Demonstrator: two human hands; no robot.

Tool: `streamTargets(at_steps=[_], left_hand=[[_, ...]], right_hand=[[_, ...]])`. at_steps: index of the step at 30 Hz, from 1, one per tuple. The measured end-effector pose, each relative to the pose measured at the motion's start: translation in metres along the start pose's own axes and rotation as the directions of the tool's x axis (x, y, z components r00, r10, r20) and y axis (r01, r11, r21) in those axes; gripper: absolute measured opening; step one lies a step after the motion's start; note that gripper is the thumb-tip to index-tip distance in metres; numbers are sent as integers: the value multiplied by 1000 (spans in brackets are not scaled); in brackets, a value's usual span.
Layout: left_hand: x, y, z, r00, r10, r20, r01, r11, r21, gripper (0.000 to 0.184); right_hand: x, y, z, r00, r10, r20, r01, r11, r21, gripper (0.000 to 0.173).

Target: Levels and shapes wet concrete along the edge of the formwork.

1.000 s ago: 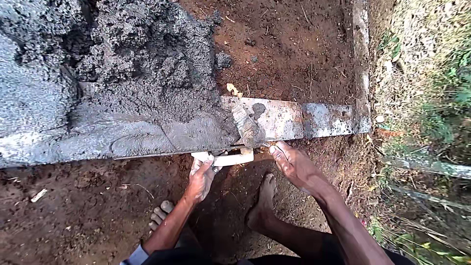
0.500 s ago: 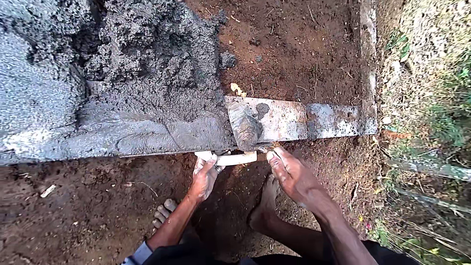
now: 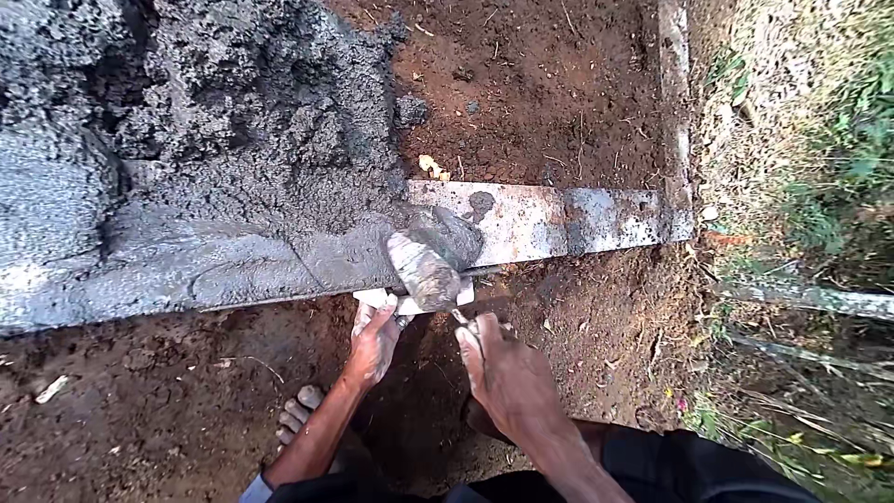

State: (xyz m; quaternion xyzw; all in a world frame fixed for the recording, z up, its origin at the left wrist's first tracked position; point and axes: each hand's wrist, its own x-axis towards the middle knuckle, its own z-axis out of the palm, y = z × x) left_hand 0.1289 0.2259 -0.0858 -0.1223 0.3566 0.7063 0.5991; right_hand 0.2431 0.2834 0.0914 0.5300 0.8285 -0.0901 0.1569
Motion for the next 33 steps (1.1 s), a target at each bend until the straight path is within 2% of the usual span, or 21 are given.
streamTargets(at_steps=[3, 6, 12, 15, 20, 23, 27, 30, 33], left_hand=[[1, -1, 2, 1000, 6, 0, -6, 1000, 4, 24], [1, -1, 1, 1000, 0, 7, 0, 1000, 5, 24], [3, -3, -2, 998, -19, 55, 22, 999, -39, 31], [3, -4, -1, 998, -16, 57, 19, 999, -49, 29], [3, -7, 3, 998, -35, 52, 38, 998, -49, 32], [3, -5, 3, 999, -29, 41, 31, 998, -52, 34], [2, -4, 3, 999, -34, 38, 36, 998, -57, 37], [2, 2, 3, 999, -36, 8, 36, 998, -42, 39], [1, 3, 3, 999, -38, -12, 38, 999, -18, 39]], right_hand=[[17, -18, 10, 999, -28, -22, 27, 998, -59, 45], [23, -5, 11, 1000, 8, -2, -8, 998, -60, 46], [28, 19, -7, 969, 158, 191, -155, 987, -30, 48], [29, 32, -9, 953, 205, 222, -206, 978, -18, 49], [28, 58, -23, 884, 288, 369, -300, 954, -26, 52], [22, 76, -35, 919, 236, 317, -264, 963, 48, 53], [40, 45, -33, 986, 115, 122, -132, 980, 148, 57], [70, 3, -36, 971, 79, 226, -104, 989, 103, 51], [74, -6, -29, 928, 162, 337, -160, 986, -33, 56]])
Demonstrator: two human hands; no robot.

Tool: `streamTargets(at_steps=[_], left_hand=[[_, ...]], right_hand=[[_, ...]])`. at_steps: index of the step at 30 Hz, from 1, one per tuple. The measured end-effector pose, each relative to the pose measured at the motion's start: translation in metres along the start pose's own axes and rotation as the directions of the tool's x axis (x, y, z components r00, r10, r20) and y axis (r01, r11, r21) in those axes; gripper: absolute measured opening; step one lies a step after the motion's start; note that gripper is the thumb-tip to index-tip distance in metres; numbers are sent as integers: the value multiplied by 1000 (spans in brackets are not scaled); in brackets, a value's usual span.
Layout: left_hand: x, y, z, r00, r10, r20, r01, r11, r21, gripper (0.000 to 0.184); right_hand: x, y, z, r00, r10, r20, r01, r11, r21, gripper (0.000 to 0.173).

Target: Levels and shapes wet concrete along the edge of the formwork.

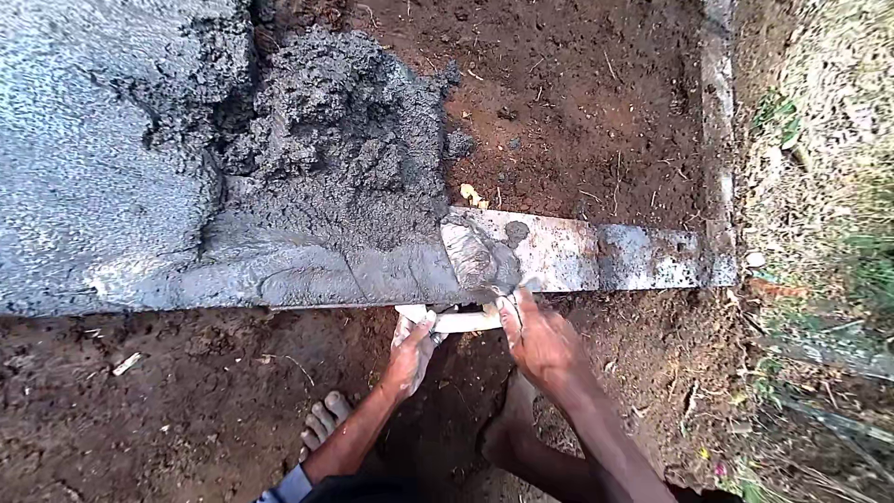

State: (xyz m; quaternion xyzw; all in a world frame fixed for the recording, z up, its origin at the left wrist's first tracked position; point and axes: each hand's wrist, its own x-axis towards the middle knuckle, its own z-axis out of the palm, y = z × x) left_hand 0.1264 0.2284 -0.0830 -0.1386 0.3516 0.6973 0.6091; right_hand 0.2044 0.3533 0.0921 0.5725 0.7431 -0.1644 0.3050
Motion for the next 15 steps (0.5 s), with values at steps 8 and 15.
streamTargets(at_steps=[8, 15], left_hand=[[-3, 0, -1, 1000, 1, 31, 0, 999, -37, 39], [0, -7, -1, 1000, -1, 25, 2, 1000, -30, 42]], right_hand=[[0, 41, -5, 885, -153, -439, 219, 970, 105, 57], [155, -48, -95, 798, -259, -544, 305, 952, -5, 47]])
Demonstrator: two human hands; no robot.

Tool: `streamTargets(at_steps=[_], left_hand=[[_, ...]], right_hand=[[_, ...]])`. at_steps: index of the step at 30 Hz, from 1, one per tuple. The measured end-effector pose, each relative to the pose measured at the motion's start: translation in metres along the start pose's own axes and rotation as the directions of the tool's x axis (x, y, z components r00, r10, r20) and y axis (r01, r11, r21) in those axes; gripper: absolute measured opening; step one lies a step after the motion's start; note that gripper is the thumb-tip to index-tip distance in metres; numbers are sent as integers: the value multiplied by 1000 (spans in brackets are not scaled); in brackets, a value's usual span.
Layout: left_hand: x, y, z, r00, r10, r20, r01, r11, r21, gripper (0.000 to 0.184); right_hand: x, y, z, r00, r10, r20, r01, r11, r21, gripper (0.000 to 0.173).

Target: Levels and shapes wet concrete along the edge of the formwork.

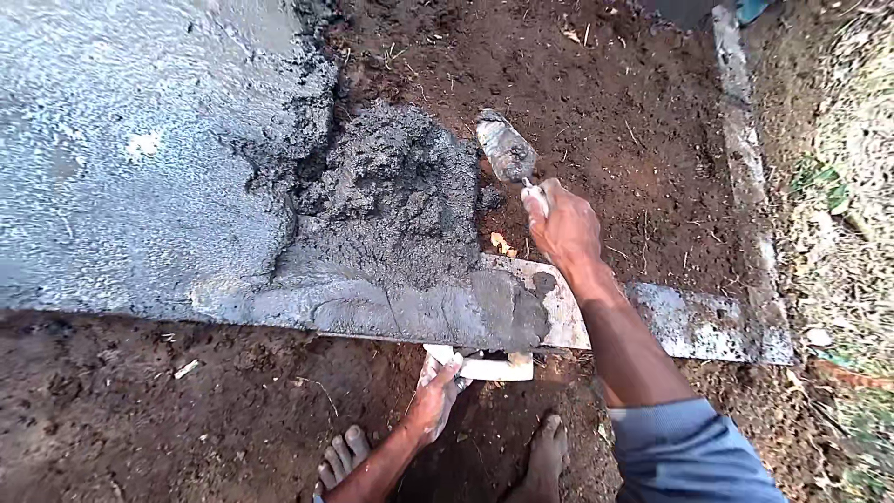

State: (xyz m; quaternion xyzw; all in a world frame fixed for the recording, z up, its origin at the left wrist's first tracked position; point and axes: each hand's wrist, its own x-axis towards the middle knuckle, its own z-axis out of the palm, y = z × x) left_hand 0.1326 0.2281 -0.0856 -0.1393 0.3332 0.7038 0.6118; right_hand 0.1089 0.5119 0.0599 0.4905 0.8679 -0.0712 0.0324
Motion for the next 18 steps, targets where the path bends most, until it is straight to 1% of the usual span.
streamTargets(at_steps=[2, 3, 5, 8, 11, 13, 14, 15, 16, 17, 18], left_hand=[[1, -2, 1, 1000, -3, 1, 3, 1000, -14, 41], [0, -2, 0, 1000, -6, -4, 6, 1000, -14, 39], [1, -3, 2, 1000, -8, -5, 8, 1000, -10, 40], [2, -2, 6, 1000, -4, -17, 4, 1000, -10, 41], [3, 0, 3, 1000, 3, 1, -3, 1000, -5, 36], [2, -3, 2, 1000, -3, 8, 3, 1000, 10, 36], [2, -4, 2, 1000, -5, 13, 5, 1000, 14, 35], [4, -5, 1, 1000, -2, 21, 2, 1000, 17, 34], [4, -4, 1, 1000, -1, 22, 1, 1000, 18, 34], [3, -4, 1, 1000, -2, 16, 2, 1000, 19, 33], [1, -4, 1, 1000, -9, 11, 9, 1000, 19, 33]], right_hand=[[25, -24, 10, 993, -68, 93, 72, 997, -35, 46], [28, -33, 15, 983, -100, 154, 106, 994, -33, 46], [26, -33, 18, 957, -156, 244, 156, 988, 20, 44], [22, -13, 13, 913, -170, 370, 90, 970, 225, 45], [10, 5, 10, 894, -137, 426, -52, 913, 404, 43], [-8, 24, 7, 896, -126, 426, -122, 852, 509, 39], [-18, 37, 4, 906, -157, 393, -105, 817, 567, 36], [-29, 49, -1, 918, -206, 339, -45, 795, 605, 34], [-43, 58, -9, 930, -272, 248, 66, 787, 614, 32], [-61, 59, -22, 930, -348, 123, 216, 783, 583, 31], [-83, 44, -47, 920, -385, 75, 316, 842, 438, 31]])
